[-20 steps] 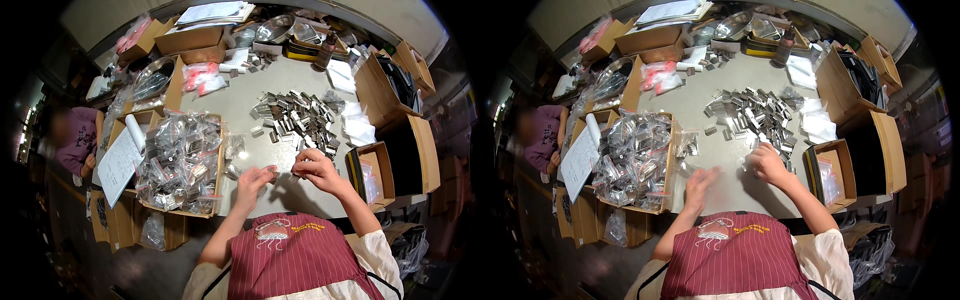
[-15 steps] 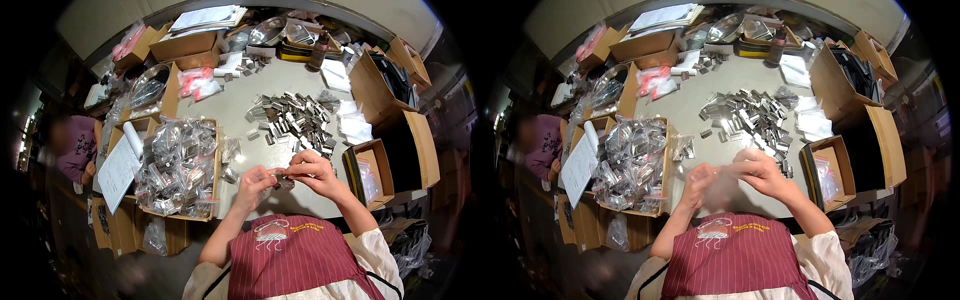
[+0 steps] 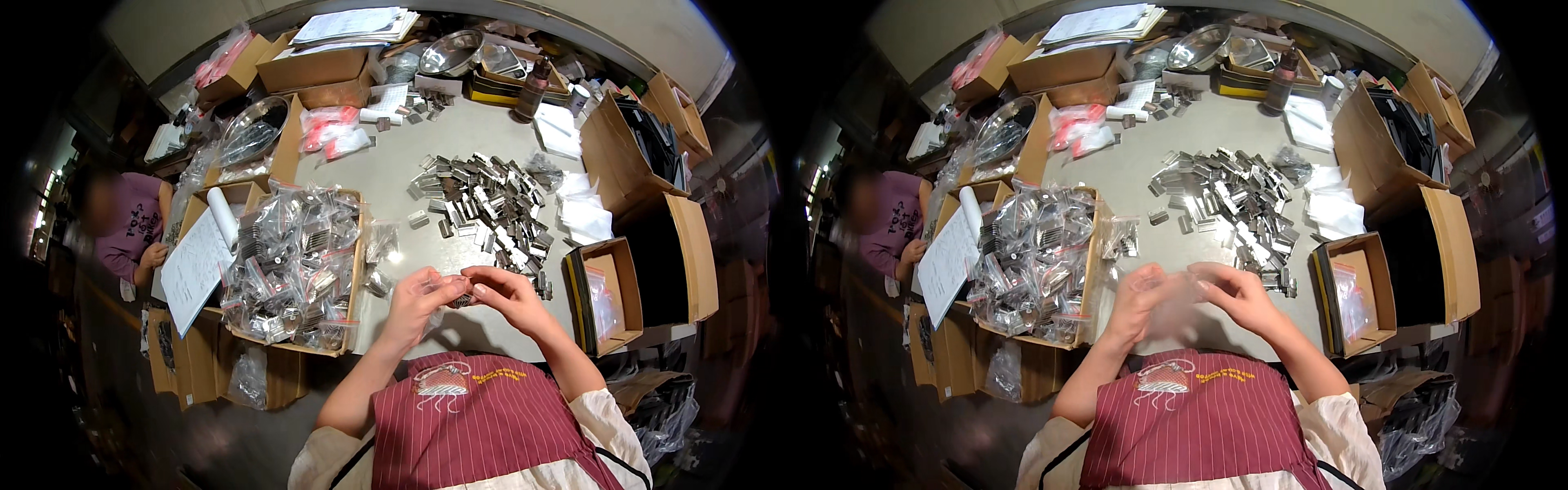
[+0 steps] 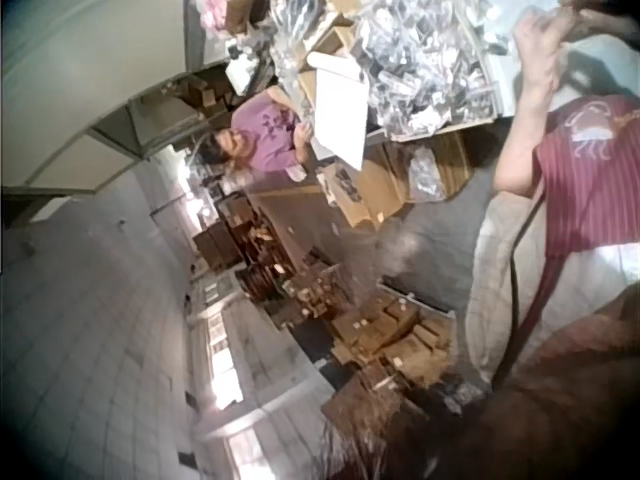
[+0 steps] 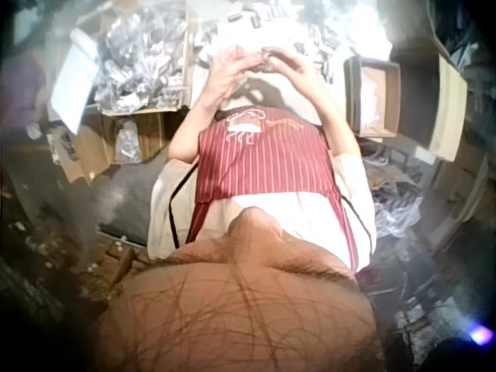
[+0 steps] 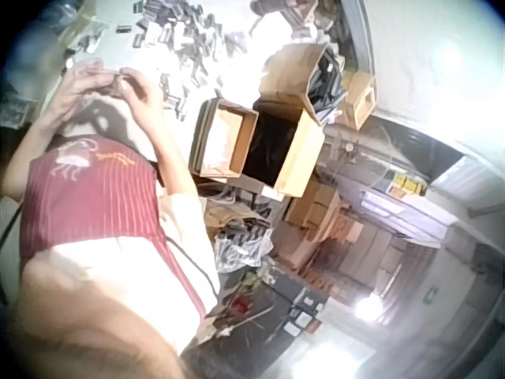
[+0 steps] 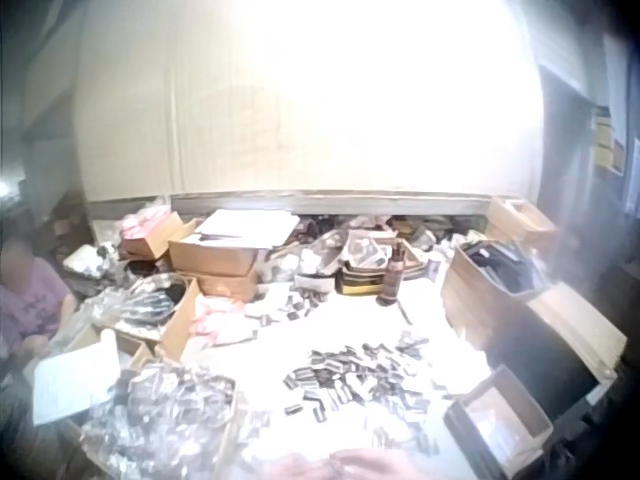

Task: The person repeatedly picks small silver metal parts from a pile on the table, places each into a small clear plastic bag, and sets the bag into a cardboard box. The person continues this one-at-a-time packing process throughout the clip.

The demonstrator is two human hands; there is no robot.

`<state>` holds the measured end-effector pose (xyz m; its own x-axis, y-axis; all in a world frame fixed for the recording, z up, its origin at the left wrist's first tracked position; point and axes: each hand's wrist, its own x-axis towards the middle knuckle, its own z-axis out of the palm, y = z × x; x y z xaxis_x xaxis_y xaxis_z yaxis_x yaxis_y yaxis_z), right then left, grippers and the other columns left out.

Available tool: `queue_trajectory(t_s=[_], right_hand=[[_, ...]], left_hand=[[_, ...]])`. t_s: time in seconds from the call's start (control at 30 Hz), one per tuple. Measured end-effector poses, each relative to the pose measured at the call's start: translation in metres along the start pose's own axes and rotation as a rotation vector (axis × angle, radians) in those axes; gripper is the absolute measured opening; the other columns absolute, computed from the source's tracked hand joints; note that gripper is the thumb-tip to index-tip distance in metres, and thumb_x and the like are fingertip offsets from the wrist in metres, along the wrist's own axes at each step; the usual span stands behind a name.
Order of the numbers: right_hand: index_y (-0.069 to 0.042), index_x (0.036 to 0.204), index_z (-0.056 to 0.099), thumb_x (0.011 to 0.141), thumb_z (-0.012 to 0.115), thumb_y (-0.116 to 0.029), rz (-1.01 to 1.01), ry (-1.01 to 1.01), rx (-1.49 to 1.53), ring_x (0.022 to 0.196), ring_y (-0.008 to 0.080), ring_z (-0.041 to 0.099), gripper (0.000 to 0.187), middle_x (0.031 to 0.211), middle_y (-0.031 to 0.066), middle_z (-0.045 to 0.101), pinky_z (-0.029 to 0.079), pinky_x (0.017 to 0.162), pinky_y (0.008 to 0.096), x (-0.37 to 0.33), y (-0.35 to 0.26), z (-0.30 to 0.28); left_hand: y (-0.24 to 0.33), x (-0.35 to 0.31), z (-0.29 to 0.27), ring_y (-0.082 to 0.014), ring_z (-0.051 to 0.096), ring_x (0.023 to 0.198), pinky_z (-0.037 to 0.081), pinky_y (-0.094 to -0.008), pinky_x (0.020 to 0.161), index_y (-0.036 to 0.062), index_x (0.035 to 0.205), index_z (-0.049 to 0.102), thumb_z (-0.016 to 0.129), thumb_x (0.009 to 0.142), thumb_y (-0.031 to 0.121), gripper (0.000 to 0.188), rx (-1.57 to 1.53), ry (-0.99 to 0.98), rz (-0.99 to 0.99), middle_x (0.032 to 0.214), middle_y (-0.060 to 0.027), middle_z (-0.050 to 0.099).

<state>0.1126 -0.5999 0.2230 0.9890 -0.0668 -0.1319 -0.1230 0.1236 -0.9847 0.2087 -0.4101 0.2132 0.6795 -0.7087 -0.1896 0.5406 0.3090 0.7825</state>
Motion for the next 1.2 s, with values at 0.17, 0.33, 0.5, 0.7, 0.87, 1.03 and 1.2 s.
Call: queue_trajectory(t_s=[0.17, 0.33, 0.5, 0.7, 0.87, 1.03, 1.2], right_hand=[[-0.001, 0.127, 0.064, 0.095, 0.071, -0.016, 0.034, -0.013, -0.053, 0.089, 0.0094, 0.066, 0.037, 0.105, 0.0057, 0.073, 0.053, 0.081, 0.0254, -0.007, -0.010, -0.003], [0.003, 0.121, 0.063, 0.095, 0.068, -0.006, 0.097, -0.062, -0.271, 0.100, 0.0150, 0.069, 0.029, 0.112, 0.0092, 0.071, 0.055, 0.087, 0.0284, -0.009, -0.017, -0.008], [0.003, 0.116, 0.065, 0.093, 0.069, -0.009, 0.071, -0.030, -0.358, 0.095, 0.0096, 0.066, 0.025, 0.102, 0.0058, 0.072, 0.054, 0.082, 0.0263, -0.009, -0.015, -0.008], [0.003, 0.111, 0.067, 0.090, 0.066, -0.006, 0.125, 0.005, -0.287, 0.086, 0.0063, 0.063, 0.022, 0.093, 0.0024, 0.070, 0.052, 0.077, 0.0235, -0.008, -0.019, -0.002], [0.003, 0.111, 0.067, 0.090, 0.065, -0.006, 0.151, 0.012, -0.294, 0.085, 0.0061, 0.063, 0.023, 0.093, 0.0019, 0.070, 0.052, 0.076, 0.0236, -0.005, -0.014, -0.005], [0.002, 0.109, 0.066, 0.089, 0.068, -0.008, 0.111, 0.023, -0.315, 0.083, 0.0078, 0.064, 0.023, 0.091, 0.0040, 0.071, 0.053, 0.075, 0.0249, -0.003, -0.013, -0.004], [0.001, 0.105, 0.066, 0.086, 0.069, -0.012, 0.043, 0.057, -0.376, 0.074, 0.0113, 0.063, 0.023, 0.083, 0.0072, 0.068, 0.052, 0.069, 0.0274, -0.003, -0.002, -0.004]], left_hand=[[0.001, 0.002, 0.004, -0.0151, 0.068, 0.089, 0.054, -0.0284, 0.076, 0.0030, 0.084, 0.058, 0.072, 0.093, 0.005, 0.017, 0.086, 0.020, 0.036, 0.105, -0.0173, 0.073], [0.000, 0.003, 0.004, -0.0120, 0.065, 0.086, 0.054, -0.0273, 0.074, 0.0021, 0.083, 0.059, 0.073, 0.093, 0.005, 0.018, 0.129, 0.034, 0.021, 0.103, -0.0154, 0.073], [-0.001, 0.004, 0.007, -0.0113, 0.066, 0.086, 0.054, -0.0259, 0.074, 0.0016, 0.083, 0.059, 0.074, 0.093, 0.005, 0.018, 0.165, 0.026, 0.006, 0.102, -0.0138, 0.073], [-0.003, 0.003, 0.006, -0.0103, 0.065, 0.086, 0.053, -0.0250, 0.075, 0.0010, 0.084, 0.060, 0.074, 0.092, 0.006, 0.018, 0.161, 0.030, -0.021, 0.102, -0.0129, 0.072], [-0.005, 0.005, 0.004, -0.0099, 0.065, 0.086, 0.053, -0.0247, 0.075, 0.0013, 0.084, 0.060, 0.075, 0.092, 0.006, 0.017, 0.136, 0.037, -0.063, 0.101, -0.0124, 0.072], [-0.009, 0.008, 0.004, -0.0103, 0.066, 0.088, 0.053, -0.0245, 0.076, 0.0018, 0.083, 0.060, 0.076, 0.091, 0.006, 0.018, 0.168, 0.056, -0.050, 0.102, -0.0125, 0.073], [-0.018, 0.009, 0.004, -0.0122, 0.068, 0.092, 0.055, -0.0261, 0.082, 0.0016, 0.082, 0.061, 0.076, 0.091, 0.006, 0.018, 0.153, 0.065, -0.008, 0.103, -0.0129, 0.073]])
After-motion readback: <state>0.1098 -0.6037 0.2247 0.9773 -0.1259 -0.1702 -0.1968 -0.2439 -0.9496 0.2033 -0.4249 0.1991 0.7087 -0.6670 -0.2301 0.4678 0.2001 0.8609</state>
